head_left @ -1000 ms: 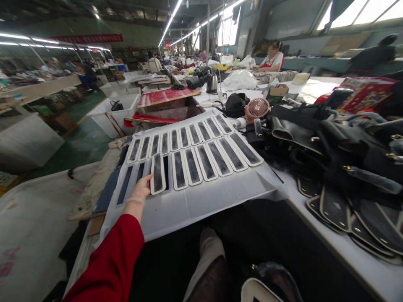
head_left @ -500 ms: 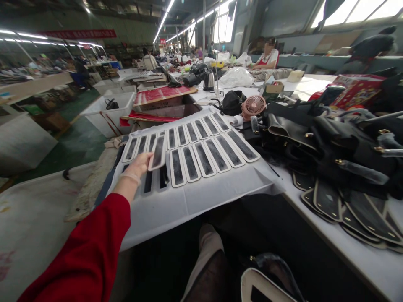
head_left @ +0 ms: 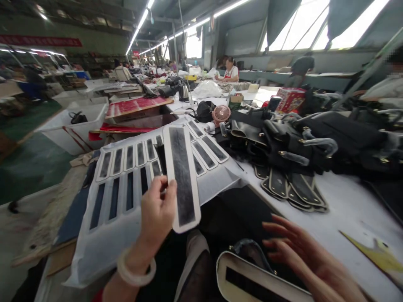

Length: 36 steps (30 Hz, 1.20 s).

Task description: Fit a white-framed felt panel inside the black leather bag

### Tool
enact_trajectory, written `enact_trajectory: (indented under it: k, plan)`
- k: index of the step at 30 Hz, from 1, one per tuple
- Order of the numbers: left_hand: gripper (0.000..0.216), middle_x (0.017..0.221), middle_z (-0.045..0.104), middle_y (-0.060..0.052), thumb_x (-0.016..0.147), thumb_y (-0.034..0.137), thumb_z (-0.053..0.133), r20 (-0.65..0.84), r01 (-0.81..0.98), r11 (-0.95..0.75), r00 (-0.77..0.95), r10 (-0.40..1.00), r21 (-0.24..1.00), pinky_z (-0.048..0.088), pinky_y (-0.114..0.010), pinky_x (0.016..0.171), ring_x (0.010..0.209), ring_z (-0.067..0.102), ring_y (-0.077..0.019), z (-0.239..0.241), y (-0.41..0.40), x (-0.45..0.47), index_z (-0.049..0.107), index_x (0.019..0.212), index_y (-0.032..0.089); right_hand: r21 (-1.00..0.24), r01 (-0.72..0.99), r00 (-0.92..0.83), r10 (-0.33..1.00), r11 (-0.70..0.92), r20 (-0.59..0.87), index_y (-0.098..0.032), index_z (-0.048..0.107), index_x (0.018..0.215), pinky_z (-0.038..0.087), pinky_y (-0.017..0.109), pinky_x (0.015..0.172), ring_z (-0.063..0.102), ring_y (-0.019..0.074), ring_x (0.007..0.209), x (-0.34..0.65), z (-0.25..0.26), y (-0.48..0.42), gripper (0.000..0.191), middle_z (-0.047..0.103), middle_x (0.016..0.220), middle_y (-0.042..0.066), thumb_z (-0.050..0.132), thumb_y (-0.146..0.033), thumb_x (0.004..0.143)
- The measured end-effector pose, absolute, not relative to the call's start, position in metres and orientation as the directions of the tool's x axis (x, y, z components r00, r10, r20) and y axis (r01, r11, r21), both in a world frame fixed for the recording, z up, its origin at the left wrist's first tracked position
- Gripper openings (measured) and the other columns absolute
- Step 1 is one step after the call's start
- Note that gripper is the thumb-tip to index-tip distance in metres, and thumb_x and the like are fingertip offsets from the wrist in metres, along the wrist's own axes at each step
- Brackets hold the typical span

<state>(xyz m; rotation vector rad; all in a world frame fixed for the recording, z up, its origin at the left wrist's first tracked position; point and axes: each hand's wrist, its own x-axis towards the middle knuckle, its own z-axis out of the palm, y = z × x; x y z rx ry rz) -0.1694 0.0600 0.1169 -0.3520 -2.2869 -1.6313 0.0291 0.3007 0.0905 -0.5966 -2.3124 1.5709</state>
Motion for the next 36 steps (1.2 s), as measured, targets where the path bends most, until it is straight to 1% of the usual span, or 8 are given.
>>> enact_trajectory:
  k: [3, 6, 12, 16, 19, 22, 29, 36]
  plan:
    - [0.012, 0.097, 0.070, -0.003, 0.093, 0.018, 0.052, 0.587, 0.607, 0.391, -0.788, 0.185, 0.692, 0.052, -0.024, 0.074, 0.083, 0.067, -0.0157, 0.105, 0.095, -0.100, 0.060, 0.101, 0.021, -0.953, 0.025, -0.922, 0.376, 0.301, 0.094, -0.032, 0.043, 0.140, 0.059, 0.041, 0.090, 0.062, 0.0269, 0.115, 0.006, 0.123, 0.267, 0.055, 0.054, 0.140, 0.010, 0.056, -0.053, 0.091]
    - [0.037, 0.127, 0.063, -0.013, 0.091, 0.016, 0.054, 0.694, 0.808, 0.173, -0.576, 0.433, 0.562, 0.052, -0.028, 0.095, 0.115, 0.063, -0.0217, 0.103, 0.120, -0.060, 0.049, 0.128, 0.018, -0.940, -0.079, -0.911, 0.358, 0.333, 0.204, -0.036, 0.038, 0.141, 0.054, 0.045, 0.098, 0.057, 0.0270, 0.120, 0.001, 0.140, 0.252, 0.061, 0.057, 0.135, 0.007, 0.065, -0.049, 0.087]
    - [0.073, 0.140, 0.055, -0.014, 0.082, 0.041, 0.072, 0.562, 0.719, -0.194, -0.315, 0.765, 0.667, 0.049, -0.031, 0.103, 0.124, 0.058, -0.0262, 0.124, 0.126, -0.051, 0.037, 0.144, 0.023, -0.933, -0.006, -0.833, 0.514, 0.359, 0.203, -0.032, 0.046, 0.133, 0.060, 0.039, 0.080, 0.066, 0.0246, 0.096, 0.036, 0.144, 0.289, 0.056, 0.066, 0.108, 0.007, 0.070, -0.036, 0.083]
    - [0.031, 0.104, 0.073, 0.002, 0.089, 0.021, 0.064, 0.525, 0.597, -0.136, -0.548, 0.651, 0.791, 0.054, -0.017, 0.079, 0.084, 0.070, -0.0108, 0.114, 0.094, -0.054, 0.060, 0.118, 0.031, -0.897, 0.012, -0.845, 0.485, 0.442, 0.228, -0.035, 0.045, 0.134, 0.062, 0.032, 0.074, 0.067, 0.0233, 0.092, 0.068, 0.144, 0.314, 0.060, 0.062, 0.113, 0.007, 0.073, -0.036, 0.081]
    - [0.016, 0.075, 0.066, 0.006, 0.093, 0.026, 0.058, 0.281, 0.349, 0.075, -0.849, 0.448, 0.934, 0.050, -0.014, 0.066, 0.066, 0.062, -0.0074, 0.089, 0.068, -0.053, 0.063, 0.108, 0.031, -0.872, -0.003, -0.853, 0.453, 0.489, 0.258, -0.035, 0.044, 0.135, 0.061, 0.029, 0.074, 0.067, 0.0226, 0.094, 0.086, 0.136, 0.320, 0.060, 0.060, 0.116, 0.007, 0.073, -0.035, 0.082]
    - [0.026, 0.092, 0.068, 0.003, 0.092, 0.037, 0.060, 0.072, 0.128, 0.133, -0.930, 0.359, 0.983, 0.052, -0.017, 0.070, 0.074, 0.063, -0.0093, 0.063, 0.056, -0.052, 0.058, 0.116, 0.029, -0.838, -0.011, -0.837, 0.453, 0.546, 0.307, -0.034, 0.044, 0.136, 0.060, 0.029, 0.080, 0.065, 0.0228, 0.101, 0.092, 0.122, 0.317, 0.060, 0.053, 0.128, 0.009, 0.071, -0.035, 0.083]
    - [0.069, 0.149, 0.040, -0.003, 0.088, 0.036, 0.065, 0.070, 0.102, 0.056, -0.907, 0.416, 0.993, 0.051, -0.031, 0.091, 0.109, 0.060, -0.0171, 0.046, 0.072, -0.047, 0.026, 0.145, 0.041, -0.583, -0.045, -0.864, 0.262, 0.811, 0.431, -0.027, 0.042, 0.138, 0.050, 0.033, 0.101, 0.051, 0.0254, 0.125, 0.090, 0.097, 0.311, 0.057, 0.045, 0.138, 0.010, 0.066, -0.032, 0.086]
    - [0.020, 0.105, 0.068, -0.002, 0.089, 0.019, 0.059, 0.066, 0.361, 0.283, -0.711, 0.700, 0.889, 0.049, -0.037, 0.093, 0.101, 0.062, -0.0204, 0.052, 0.092, -0.058, 0.064, 0.107, 0.026, -0.236, -0.119, -0.892, 0.000, 0.964, 0.451, -0.021, 0.039, 0.143, 0.053, 0.036, 0.098, 0.050, 0.0264, 0.124, 0.106, 0.073, 0.323, 0.053, 0.045, 0.139, 0.014, 0.056, -0.023, 0.092]
